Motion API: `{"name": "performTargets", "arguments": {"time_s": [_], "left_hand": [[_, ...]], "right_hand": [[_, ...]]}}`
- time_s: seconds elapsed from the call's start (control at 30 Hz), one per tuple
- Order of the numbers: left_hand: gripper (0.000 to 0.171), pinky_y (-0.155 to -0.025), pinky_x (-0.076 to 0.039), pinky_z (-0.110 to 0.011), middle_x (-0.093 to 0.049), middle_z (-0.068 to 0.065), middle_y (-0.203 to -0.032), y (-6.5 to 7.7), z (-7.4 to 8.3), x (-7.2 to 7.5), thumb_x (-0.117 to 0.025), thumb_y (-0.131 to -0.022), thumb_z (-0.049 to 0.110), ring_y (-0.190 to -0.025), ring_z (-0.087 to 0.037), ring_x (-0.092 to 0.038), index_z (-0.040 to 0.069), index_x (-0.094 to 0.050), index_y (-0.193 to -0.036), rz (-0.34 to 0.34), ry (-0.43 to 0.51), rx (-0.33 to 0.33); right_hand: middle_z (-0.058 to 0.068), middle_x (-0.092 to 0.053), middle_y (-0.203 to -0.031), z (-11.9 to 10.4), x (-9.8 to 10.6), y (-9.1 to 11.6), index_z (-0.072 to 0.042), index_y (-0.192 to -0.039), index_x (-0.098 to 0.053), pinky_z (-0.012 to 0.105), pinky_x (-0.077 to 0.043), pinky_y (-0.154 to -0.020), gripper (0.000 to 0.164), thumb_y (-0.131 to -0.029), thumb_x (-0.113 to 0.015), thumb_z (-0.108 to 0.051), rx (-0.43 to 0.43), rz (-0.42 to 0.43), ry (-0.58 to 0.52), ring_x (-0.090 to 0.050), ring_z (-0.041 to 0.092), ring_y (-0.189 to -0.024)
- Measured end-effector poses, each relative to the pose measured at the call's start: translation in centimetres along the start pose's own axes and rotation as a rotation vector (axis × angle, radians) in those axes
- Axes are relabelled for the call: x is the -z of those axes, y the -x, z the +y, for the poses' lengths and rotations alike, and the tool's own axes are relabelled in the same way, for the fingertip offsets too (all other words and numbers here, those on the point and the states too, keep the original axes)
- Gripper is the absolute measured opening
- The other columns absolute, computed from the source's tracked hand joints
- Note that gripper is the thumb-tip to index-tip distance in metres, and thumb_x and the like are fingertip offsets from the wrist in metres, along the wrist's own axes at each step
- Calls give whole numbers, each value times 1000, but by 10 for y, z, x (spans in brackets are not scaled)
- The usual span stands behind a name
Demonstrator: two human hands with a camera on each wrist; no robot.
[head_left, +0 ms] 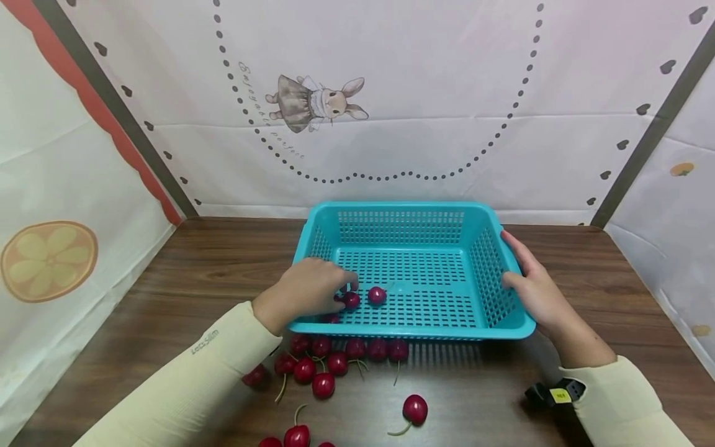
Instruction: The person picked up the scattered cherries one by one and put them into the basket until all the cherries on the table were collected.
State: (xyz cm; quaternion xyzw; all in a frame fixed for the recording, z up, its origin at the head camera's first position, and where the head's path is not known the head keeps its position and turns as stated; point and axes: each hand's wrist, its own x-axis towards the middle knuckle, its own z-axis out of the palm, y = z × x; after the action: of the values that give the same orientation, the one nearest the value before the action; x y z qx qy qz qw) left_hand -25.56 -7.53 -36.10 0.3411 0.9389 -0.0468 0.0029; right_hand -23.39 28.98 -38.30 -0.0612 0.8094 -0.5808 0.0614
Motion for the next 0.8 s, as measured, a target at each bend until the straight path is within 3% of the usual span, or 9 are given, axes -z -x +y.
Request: {"name": "performTargets", "arguments": {"time_s": [0.23,0.4,0.5,0.63,0.8], "left_hand": [[24,-65,-50,-27,-69,8,-81,0,1,1,-73,-75,40,-64,-6,-54,26,-69,-95,-1,47,27],[15,-65,-48,-23,-67,11,-80,-3,-1,-1,-66,-81,40,-66,-4,-52,27,-67,-90,43,136,52],[9,-70,-49,-22,-64,15,-78,-2,-5,-1,-62,-85,35,-71,-1,-55,27,-64,-87,140,253,57],[9,-81,-50,-27,-64,15,-85,9,-12,3,-60,-87,32,-82,0,-58,24,-63,-91,333,379,62],[14,-81,-46,-36,-65,6,-93,33,-32,14,-61,-87,29,-90,-10,-56,19,-64,-96,547,366,164]], "right_hand": [[12,-7,-154,1,-1,0,-37,-147,-4,63,-43,-85,76,-87,-36,-1,3,0,-4,-27,45,-130],[12,-8,-154,0,0,1,-37,-147,-3,63,-42,-86,75,-88,-35,-2,-1,-1,-7,-27,44,-130],[12,-8,-154,0,1,1,-35,-147,-2,63,-42,-87,75,-88,-36,-2,-1,-5,-12,-27,44,-130],[11,-6,-155,0,1,2,-33,-148,-1,64,-41,-88,75,-88,-36,-2,-3,-9,-20,-26,45,-130],[10,-7,-155,0,1,2,-34,-148,-2,63,-41,-88,75,-88,-36,-2,-1,-2,-17,-26,44,-131]]}}
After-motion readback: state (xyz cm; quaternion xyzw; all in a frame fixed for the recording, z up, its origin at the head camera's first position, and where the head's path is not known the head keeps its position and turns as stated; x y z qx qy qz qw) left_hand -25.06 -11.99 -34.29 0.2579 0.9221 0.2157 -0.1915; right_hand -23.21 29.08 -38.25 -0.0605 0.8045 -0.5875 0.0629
